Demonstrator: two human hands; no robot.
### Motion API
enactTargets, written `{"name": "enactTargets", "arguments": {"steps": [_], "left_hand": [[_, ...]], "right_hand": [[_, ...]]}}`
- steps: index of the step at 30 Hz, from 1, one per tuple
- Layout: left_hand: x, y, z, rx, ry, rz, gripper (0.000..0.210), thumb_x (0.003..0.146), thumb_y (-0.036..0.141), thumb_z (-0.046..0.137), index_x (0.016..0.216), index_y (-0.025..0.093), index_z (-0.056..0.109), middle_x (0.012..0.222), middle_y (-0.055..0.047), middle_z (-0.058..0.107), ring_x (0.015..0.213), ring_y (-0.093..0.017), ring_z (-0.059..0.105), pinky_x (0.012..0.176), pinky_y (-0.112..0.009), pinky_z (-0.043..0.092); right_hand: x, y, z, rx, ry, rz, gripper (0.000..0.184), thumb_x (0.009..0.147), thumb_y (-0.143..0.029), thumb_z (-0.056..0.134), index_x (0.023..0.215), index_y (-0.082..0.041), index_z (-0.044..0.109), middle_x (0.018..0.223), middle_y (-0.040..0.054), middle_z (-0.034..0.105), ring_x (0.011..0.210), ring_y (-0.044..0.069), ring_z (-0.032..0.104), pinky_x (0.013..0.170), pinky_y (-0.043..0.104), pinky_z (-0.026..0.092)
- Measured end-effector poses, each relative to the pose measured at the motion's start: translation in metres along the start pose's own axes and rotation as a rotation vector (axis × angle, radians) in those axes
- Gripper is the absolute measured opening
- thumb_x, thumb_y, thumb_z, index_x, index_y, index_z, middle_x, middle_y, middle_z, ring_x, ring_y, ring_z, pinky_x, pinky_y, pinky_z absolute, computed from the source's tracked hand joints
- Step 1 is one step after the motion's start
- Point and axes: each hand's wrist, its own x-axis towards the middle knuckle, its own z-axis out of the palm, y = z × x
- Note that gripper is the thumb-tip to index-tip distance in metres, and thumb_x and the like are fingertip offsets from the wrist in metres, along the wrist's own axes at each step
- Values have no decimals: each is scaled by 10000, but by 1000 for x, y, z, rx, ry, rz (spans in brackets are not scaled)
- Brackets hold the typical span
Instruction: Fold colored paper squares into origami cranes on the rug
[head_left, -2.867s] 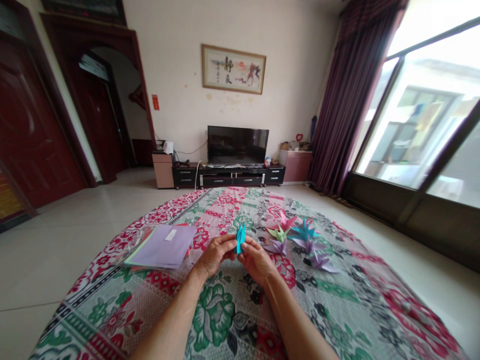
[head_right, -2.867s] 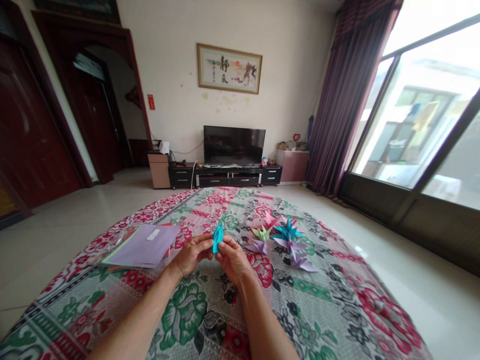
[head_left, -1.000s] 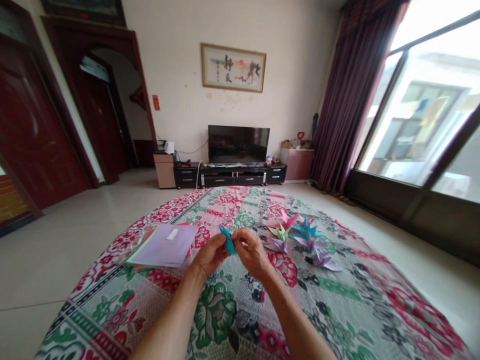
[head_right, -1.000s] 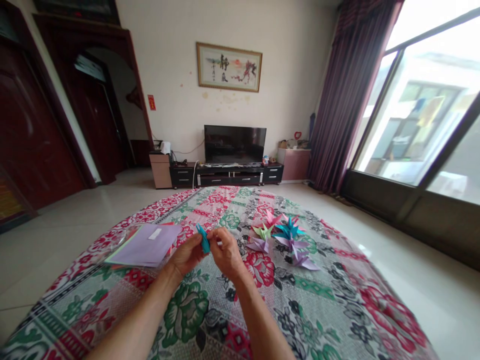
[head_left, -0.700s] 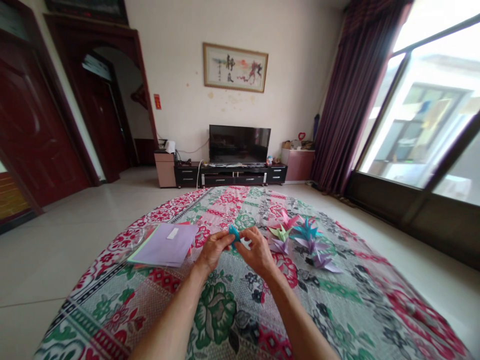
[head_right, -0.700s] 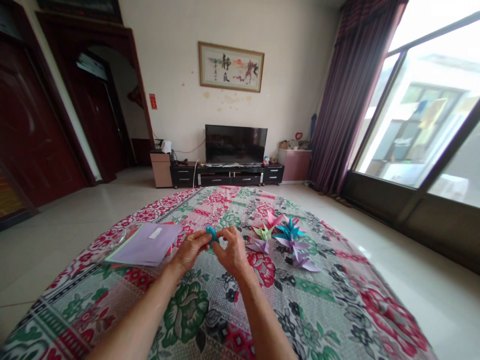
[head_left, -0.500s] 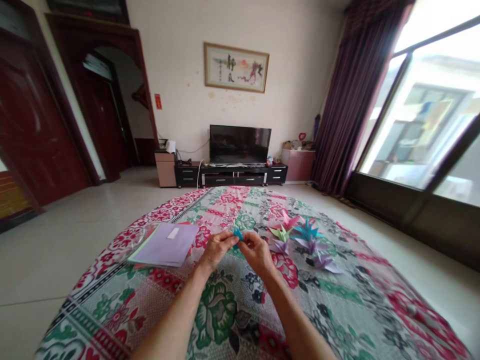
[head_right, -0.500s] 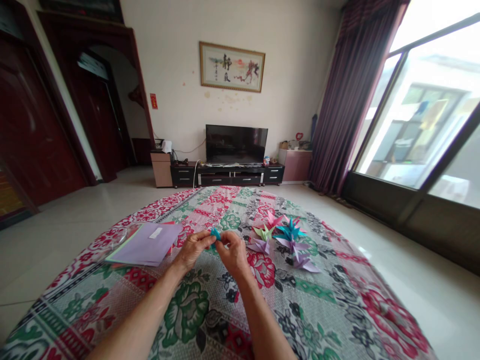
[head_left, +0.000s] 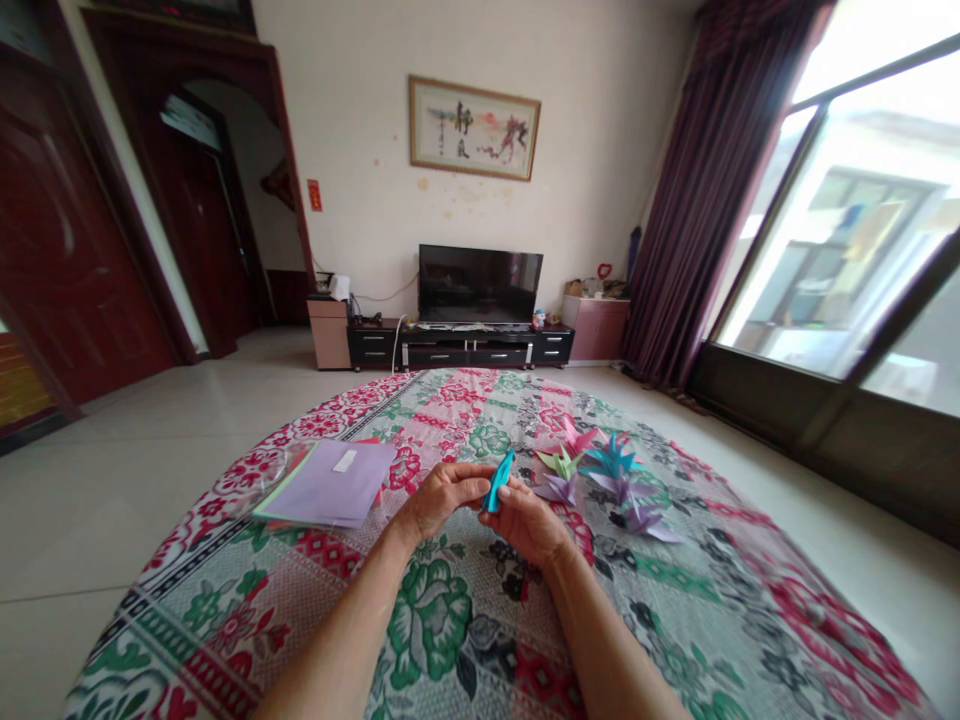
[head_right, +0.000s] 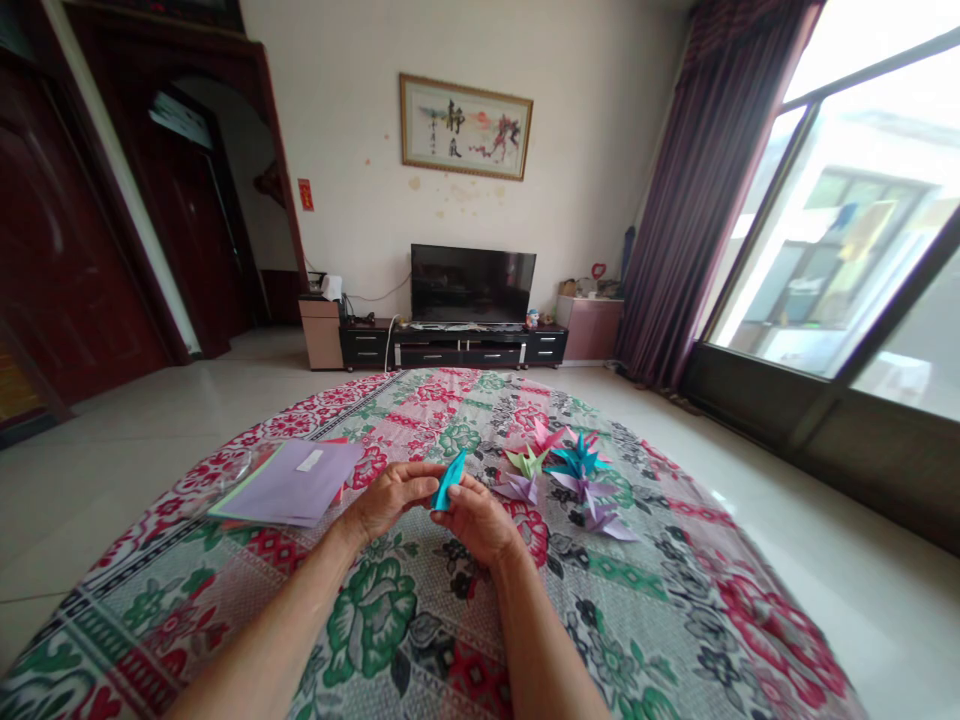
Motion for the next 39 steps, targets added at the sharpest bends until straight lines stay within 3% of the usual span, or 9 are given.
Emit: {"name": "enactTargets", "arguments": {"steps": [8, 23, 31, 39], "left_hand": [[-1, 8, 7, 28, -57, 29, 363, 647, 290, 720, 976, 137, 708, 673, -36, 662, 556, -92, 497, 580, -223, 394], [-2, 27, 29, 195, -60, 86, 299, 676, 175, 589, 951, 135, 699, 687, -32, 655, 532, -88, 519, 503, -188, 398], [1, 20, 27, 250, 6, 143, 294, 689, 176, 556, 960, 131, 660, 598, -1, 595, 505, -88, 514, 494, -186, 397], [5, 11, 23, 370, 103, 198, 222, 669, 180, 568, 863, 130, 664, 704, -27, 630, 640, -127, 554, 563, -203, 422]], "right_hand": [[-7, -4, 2, -13, -41, 15, 370, 651, -350, 702, 966, -206, 574, 806, 3, 629, 728, 138, 604, 665, 268, 484], [-9, -7, 3, 4, -11, -9, 267, 625, -332, 626, 849, -207, 550, 761, 10, 607, 697, 149, 575, 645, 290, 462], [-4, -4, 0, 16, 42, -24, 267, 629, -322, 642, 865, -220, 572, 754, -6, 604, 656, 136, 564, 665, 297, 477], [-1, -4, 0, 0, 44, -48, 294, 632, -305, 692, 899, -204, 622, 791, 1, 623, 672, 126, 564, 682, 276, 481]]}}
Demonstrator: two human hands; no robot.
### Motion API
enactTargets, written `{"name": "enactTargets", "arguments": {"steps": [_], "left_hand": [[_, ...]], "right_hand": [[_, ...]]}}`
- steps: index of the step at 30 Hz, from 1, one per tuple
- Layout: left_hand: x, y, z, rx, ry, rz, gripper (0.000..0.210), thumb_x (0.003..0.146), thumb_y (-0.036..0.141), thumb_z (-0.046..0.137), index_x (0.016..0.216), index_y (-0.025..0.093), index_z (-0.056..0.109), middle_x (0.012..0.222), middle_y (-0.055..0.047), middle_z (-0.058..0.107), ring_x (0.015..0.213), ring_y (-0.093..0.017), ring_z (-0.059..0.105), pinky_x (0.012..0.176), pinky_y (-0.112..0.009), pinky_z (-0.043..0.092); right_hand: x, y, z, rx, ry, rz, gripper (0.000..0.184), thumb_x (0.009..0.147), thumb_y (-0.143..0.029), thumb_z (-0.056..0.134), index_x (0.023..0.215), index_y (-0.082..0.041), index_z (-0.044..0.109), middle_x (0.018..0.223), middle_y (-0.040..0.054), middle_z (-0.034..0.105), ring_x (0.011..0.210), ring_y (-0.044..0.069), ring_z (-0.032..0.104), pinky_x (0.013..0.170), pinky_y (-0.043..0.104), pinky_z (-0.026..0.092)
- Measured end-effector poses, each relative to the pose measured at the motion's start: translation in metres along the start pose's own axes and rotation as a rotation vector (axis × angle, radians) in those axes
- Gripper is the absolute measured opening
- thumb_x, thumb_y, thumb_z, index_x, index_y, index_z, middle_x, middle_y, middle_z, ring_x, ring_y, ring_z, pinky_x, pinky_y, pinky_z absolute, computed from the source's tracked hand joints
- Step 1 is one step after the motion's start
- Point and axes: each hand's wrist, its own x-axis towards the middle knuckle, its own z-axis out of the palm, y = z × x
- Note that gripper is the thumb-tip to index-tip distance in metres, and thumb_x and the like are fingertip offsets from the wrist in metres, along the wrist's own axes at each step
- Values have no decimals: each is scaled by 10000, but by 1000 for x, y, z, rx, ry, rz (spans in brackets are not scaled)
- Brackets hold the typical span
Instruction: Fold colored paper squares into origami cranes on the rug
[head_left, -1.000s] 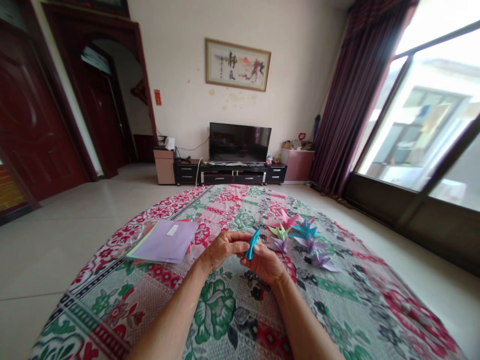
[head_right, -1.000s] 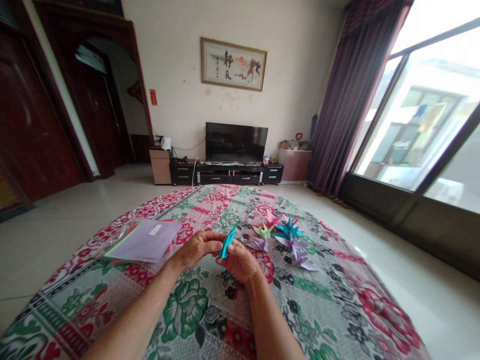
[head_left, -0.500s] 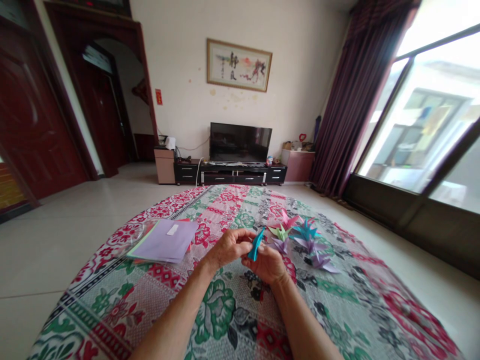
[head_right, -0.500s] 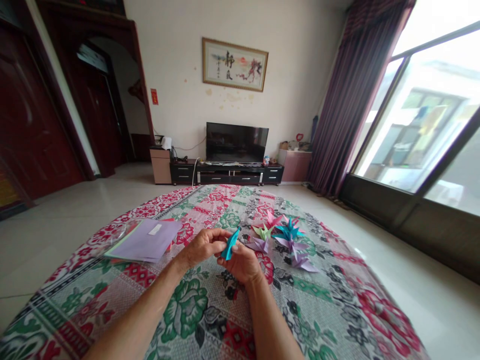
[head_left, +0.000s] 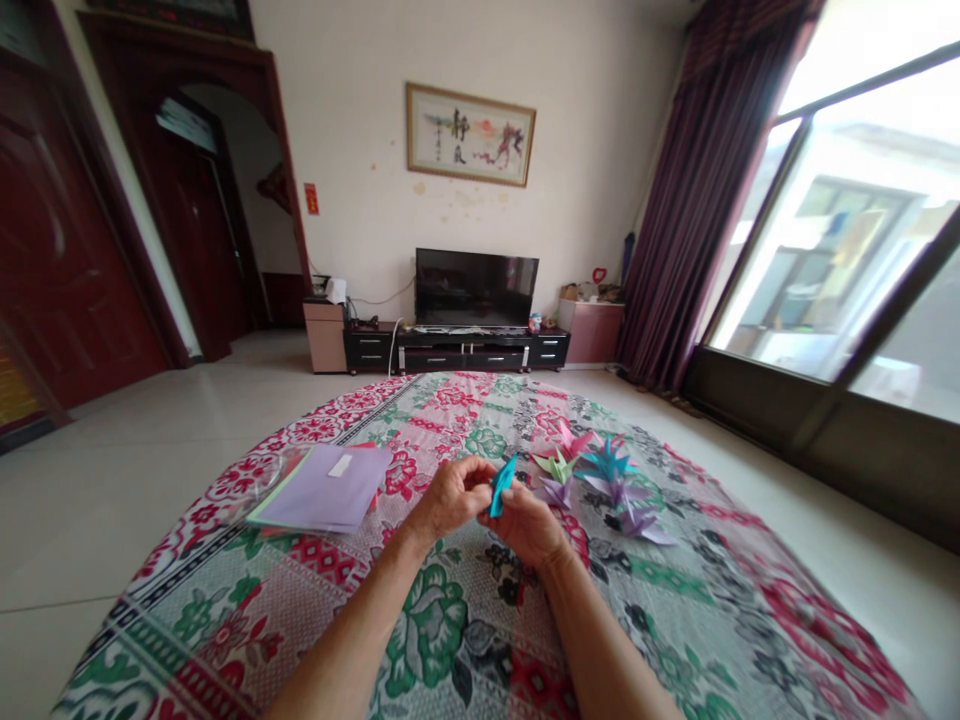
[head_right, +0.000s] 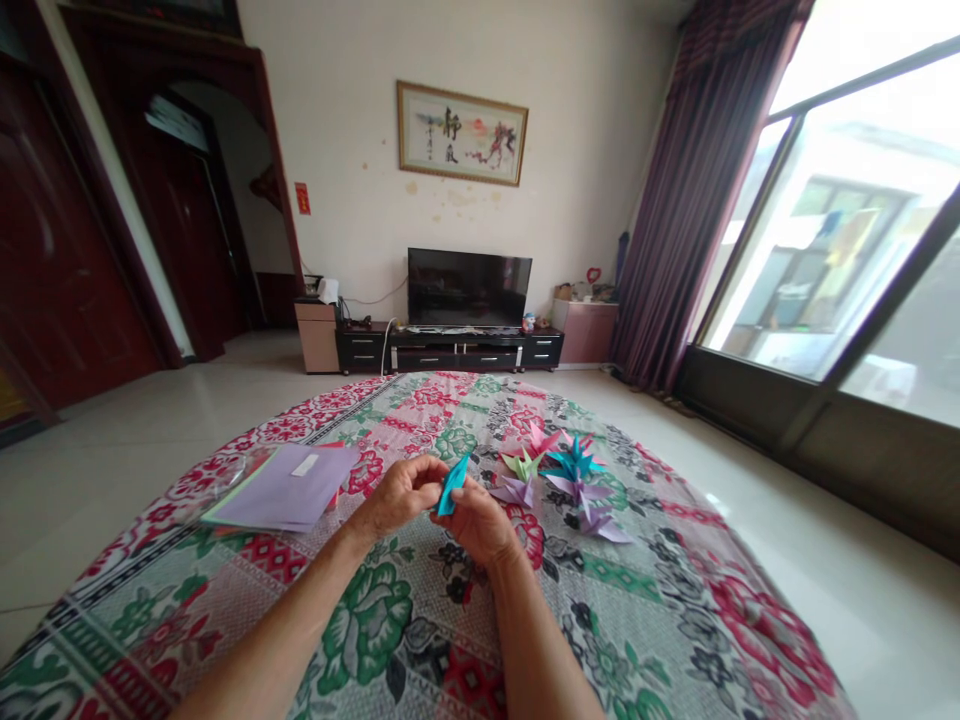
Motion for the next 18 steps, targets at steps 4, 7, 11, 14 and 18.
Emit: {"name": "enactTargets", "arguments": {"steps": [4, 7, 11, 14, 18], "left_hand": [[0, -3, -4, 4, -5, 0, 254, 653, 153, 557, 880, 135, 670, 715, -22, 638, 650, -126, 552, 590, -210, 424], [-1, -8, -10, -55, -16, -50, 266, 658, 166, 560, 902, 134, 663, 689, -14, 628, 609, -117, 540, 561, -208, 413], [-1, -14, -15, -122, 3, -98, 279, 662, 190, 582, 926, 138, 656, 687, -15, 630, 592, -112, 536, 557, -212, 411], [-1, -18, -15, -170, 59, -136, 293, 663, 210, 585, 941, 144, 650, 698, -21, 638, 611, -121, 552, 571, -219, 422], [-2, -24, -13, -227, 136, -188, 297, 651, 219, 578, 934, 151, 643, 764, -26, 650, 671, -135, 574, 593, -225, 446]], "right_hand": [[2, 1, 1, -79, 43, -20, 254, 629, -296, 720, 839, -187, 629, 773, 6, 640, 696, 138, 580, 709, 300, 486], [4, 3, 1, -126, 69, -27, 250, 634, -309, 736, 813, -172, 630, 736, 1, 638, 657, 123, 586, 676, 274, 484], [8, 5, 3, -205, 119, -60, 331, 626, -343, 752, 866, -179, 594, 767, -3, 636, 652, 118, 598, 641, 255, 482], [12, 6, 6, -320, 203, -196, 374, 613, -373, 752, 861, -193, 537, 760, -22, 613, 635, 111, 582, 613, 245, 472], [17, 8, 11, -479, 256, -345, 321, 624, -356, 731, 755, -189, 490, 617, -63, 531, 530, 76, 500, 533, 207, 405]]}}
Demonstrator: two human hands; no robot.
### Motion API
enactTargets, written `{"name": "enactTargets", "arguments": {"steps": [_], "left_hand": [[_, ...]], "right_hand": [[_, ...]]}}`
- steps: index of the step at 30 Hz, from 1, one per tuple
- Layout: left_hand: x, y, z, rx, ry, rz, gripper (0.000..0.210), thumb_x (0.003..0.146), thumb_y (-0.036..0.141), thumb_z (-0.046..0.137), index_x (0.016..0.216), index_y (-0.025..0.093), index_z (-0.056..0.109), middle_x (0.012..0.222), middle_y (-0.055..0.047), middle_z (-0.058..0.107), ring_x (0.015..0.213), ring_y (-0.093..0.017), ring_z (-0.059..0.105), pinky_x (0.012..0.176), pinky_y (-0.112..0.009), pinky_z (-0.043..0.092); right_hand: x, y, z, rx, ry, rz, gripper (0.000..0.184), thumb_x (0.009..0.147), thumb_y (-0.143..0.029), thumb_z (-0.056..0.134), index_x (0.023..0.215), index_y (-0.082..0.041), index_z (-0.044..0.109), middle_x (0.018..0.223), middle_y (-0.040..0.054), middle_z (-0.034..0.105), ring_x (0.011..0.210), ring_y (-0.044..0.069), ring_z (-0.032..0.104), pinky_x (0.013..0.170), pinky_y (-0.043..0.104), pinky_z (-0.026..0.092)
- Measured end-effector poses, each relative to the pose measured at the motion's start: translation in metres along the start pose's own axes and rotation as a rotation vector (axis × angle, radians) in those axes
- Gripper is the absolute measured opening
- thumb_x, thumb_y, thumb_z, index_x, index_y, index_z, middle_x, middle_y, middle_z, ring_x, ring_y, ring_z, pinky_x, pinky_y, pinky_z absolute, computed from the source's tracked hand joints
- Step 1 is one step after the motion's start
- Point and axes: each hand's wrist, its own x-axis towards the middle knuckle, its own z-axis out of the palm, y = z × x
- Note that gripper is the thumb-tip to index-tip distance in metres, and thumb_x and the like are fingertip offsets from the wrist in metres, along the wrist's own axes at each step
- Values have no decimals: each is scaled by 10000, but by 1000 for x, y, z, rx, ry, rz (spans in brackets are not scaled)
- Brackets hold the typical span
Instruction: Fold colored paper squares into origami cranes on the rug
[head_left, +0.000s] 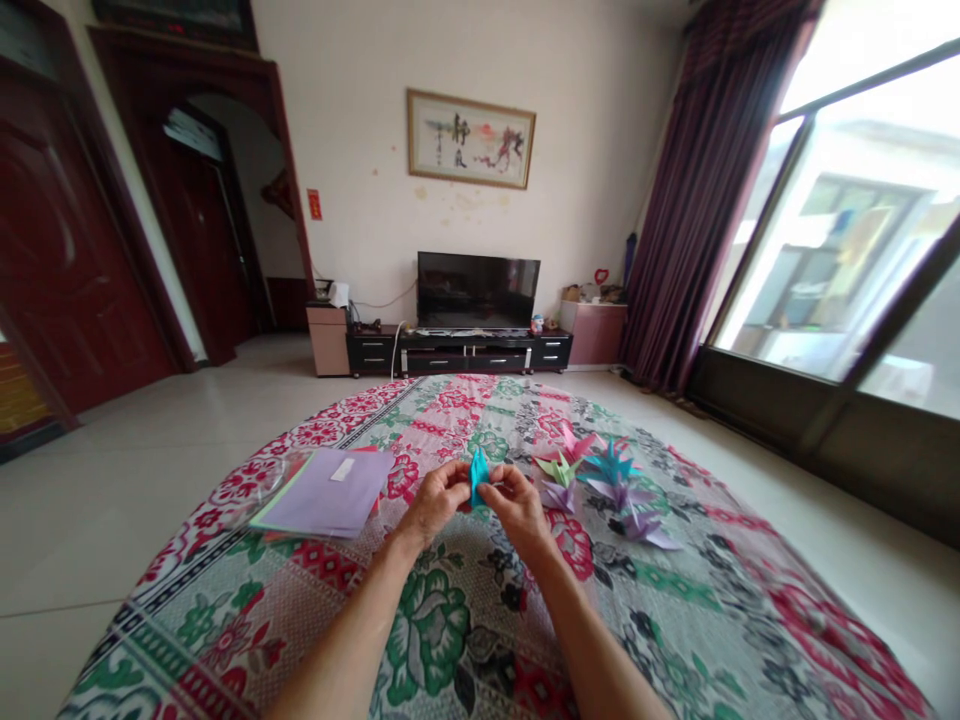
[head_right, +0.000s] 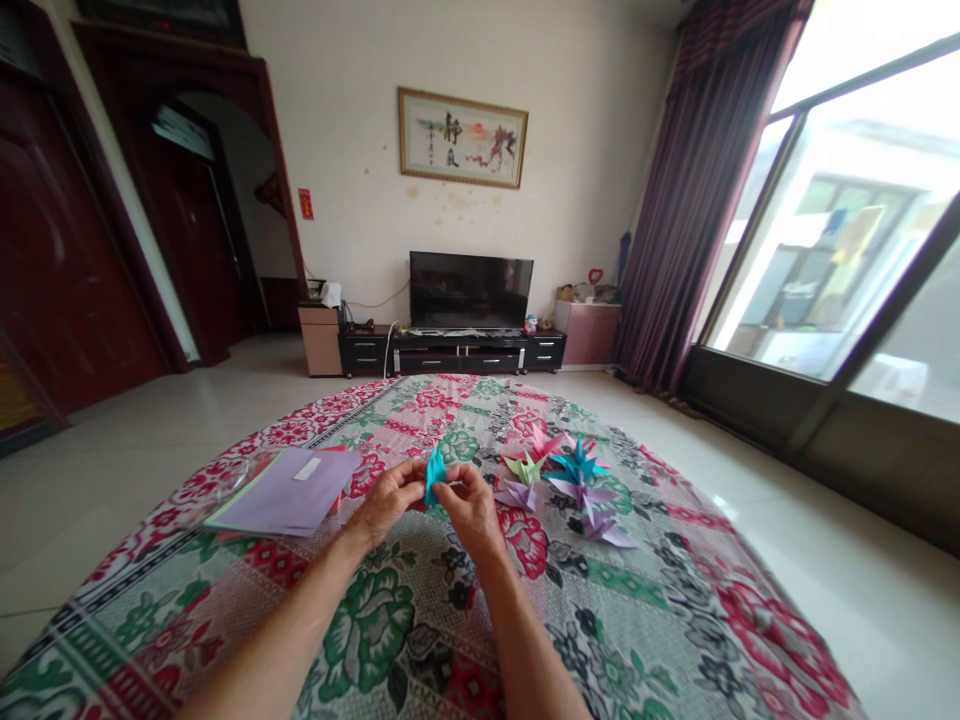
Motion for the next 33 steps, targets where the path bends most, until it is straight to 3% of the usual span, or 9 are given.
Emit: {"name": "enactTargets", "arguments": {"steps": [3, 9, 16, 23, 28, 33], "left_hand": [[1, -2, 0, -24, 32, -11, 295, 643, 207, 571, 924, 147, 637, 753, -18, 643, 654, -127, 568, 594, -227, 451], [4, -6, -3, 69, 57, 61, 284, 680, 209, 555, 945, 132, 621, 739, -26, 630, 650, -125, 557, 587, -224, 441], [5, -3, -3, 117, 31, 150, 228, 671, 187, 576, 891, 138, 612, 773, -26, 651, 701, -135, 573, 641, -229, 446], [5, -5, -5, 104, -13, 155, 207, 693, 236, 602, 879, 145, 612, 749, -11, 640, 673, -117, 558, 628, -218, 436], [5, -7, -7, 123, 40, 162, 160, 706, 277, 614, 786, 138, 615, 653, 18, 591, 583, -83, 501, 568, -195, 404], [6, -12, -8, 115, 61, 135, 176, 706, 294, 621, 797, 144, 620, 643, 25, 581, 575, -81, 494, 572, -197, 410]], "right_hand": [[1, 1, 3, -104, -2, -43, 250, 652, -347, 696, 724, -179, 526, 570, -55, 513, 503, 79, 468, 502, 212, 378], [-1, -3, 3, -202, -16, -72, 214, 700, -341, 642, 822, -170, 602, 720, 7, 618, 625, 130, 566, 610, 267, 460], [-2, -2, 6, -192, -43, -18, 361, 624, -356, 735, 881, -182, 551, 794, 12, 628, 668, 150, 606, 631, 278, 500], [1, 3, 4, -95, -71, -41, 271, 653, -338, 709, 811, -197, 539, 732, -11, 620, 656, 143, 611, 643, 274, 504], [0, 5, 4, -230, -15, -163, 195, 678, -299, 671, 809, -190, 577, 720, 3, 604, 625, 131, 577, 580, 253, 496], [-1, 2, 5, -411, 18, -347, 50, 735, -228, 590, 770, -193, 599, 818, 39, 588, 753, 151, 571, 609, 248, 505]]}}
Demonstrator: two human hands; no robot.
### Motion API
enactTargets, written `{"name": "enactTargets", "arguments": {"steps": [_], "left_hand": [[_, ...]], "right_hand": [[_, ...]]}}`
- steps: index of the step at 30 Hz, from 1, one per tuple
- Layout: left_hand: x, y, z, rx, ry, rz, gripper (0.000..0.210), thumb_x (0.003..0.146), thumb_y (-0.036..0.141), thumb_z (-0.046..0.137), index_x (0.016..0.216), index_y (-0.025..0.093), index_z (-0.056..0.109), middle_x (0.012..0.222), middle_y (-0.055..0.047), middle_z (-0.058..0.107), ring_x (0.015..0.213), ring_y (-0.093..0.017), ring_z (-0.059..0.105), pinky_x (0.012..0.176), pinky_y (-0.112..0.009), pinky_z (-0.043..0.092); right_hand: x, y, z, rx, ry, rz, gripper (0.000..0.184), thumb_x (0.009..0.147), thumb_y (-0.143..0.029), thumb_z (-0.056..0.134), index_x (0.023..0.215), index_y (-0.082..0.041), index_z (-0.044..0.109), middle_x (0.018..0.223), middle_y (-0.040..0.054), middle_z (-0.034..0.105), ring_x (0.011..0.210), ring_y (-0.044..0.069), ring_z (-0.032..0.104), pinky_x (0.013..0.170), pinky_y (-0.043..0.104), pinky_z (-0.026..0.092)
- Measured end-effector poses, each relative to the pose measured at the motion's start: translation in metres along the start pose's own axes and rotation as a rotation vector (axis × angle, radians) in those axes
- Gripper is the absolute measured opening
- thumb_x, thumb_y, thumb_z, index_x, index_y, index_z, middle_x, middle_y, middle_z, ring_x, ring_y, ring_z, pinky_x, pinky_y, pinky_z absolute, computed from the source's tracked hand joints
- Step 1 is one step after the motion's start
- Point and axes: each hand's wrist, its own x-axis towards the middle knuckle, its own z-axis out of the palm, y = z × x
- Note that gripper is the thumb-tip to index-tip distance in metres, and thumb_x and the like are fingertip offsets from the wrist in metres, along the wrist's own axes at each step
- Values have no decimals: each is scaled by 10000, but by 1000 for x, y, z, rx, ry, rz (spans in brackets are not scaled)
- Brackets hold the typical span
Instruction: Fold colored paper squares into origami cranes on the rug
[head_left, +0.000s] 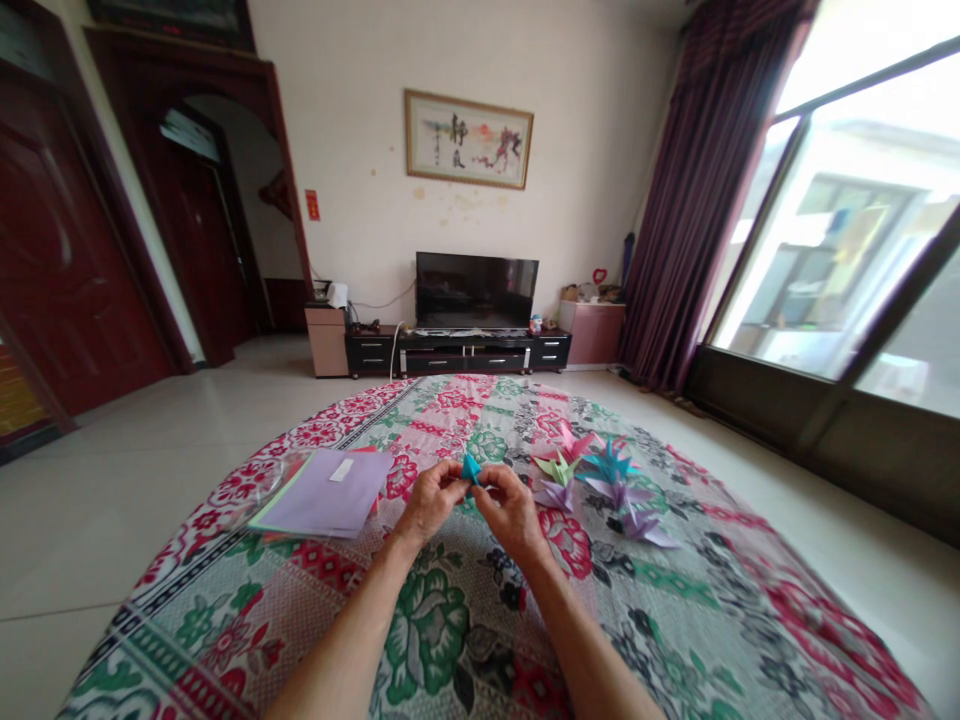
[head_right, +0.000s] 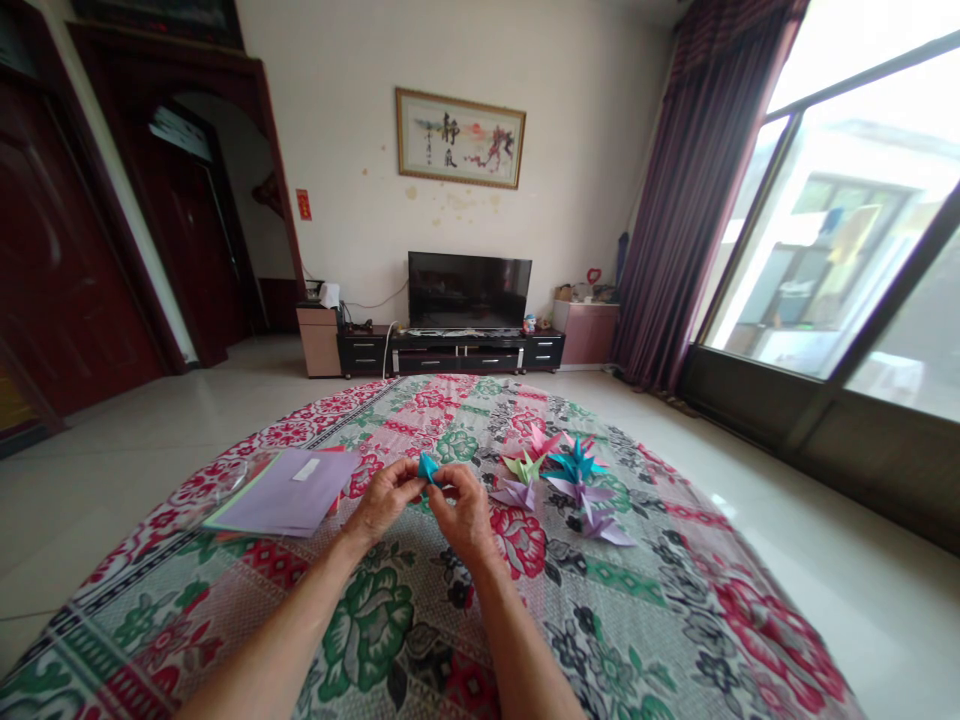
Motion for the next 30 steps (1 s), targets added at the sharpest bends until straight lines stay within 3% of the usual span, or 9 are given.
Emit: {"name": "enactTargets", "arguments": {"steps": [3, 8, 16, 22, 30], "left_hand": [[0, -3, 0, -18, 17, -18, 179, 691, 294, 632, 800, 151, 629, 683, 19, 600, 607, -90, 515, 590, -203, 430], [0, -3, 1, -97, 39, -41, 163, 663, 269, 649, 788, 165, 641, 712, 20, 614, 653, -102, 540, 623, -212, 456], [-1, 0, 1, -178, 51, -90, 213, 634, 290, 684, 806, 167, 659, 745, 1, 645, 702, -119, 563, 667, -230, 471], [-2, 1, 1, -169, 77, -100, 213, 635, 309, 683, 792, 167, 655, 739, 0, 638, 706, -120, 565, 666, -231, 470], [-2, 1, 2, -105, 62, -67, 219, 634, 320, 684, 771, 155, 642, 688, 7, 611, 654, -115, 545, 632, -224, 454]], "right_hand": [[0, -4, 0, -81, -9, -52, 57, 739, -177, 556, 777, -199, 593, 863, 47, 580, 796, 159, 571, 620, 255, 507], [-1, -4, 3, -219, 23, -139, 229, 671, -95, 552, 872, -204, 562, 910, 49, 583, 841, 173, 565, 666, 283, 496], [-2, -2, 6, -260, 60, -177, 306, 693, -90, 536, 973, -212, 516, 888, 32, 593, 824, 166, 573, 694, 292, 497], [-2, 1, 7, -225, 78, -131, 225, 714, -119, 534, 923, -204, 536, 855, 33, 615, 791, 163, 591, 682, 291, 507], [-2, -1, 6, -89, 63, -14, 270, 705, -130, 511, 963, -192, 559, 864, 37, 634, 797, 159, 601, 671, 280, 514]]}}
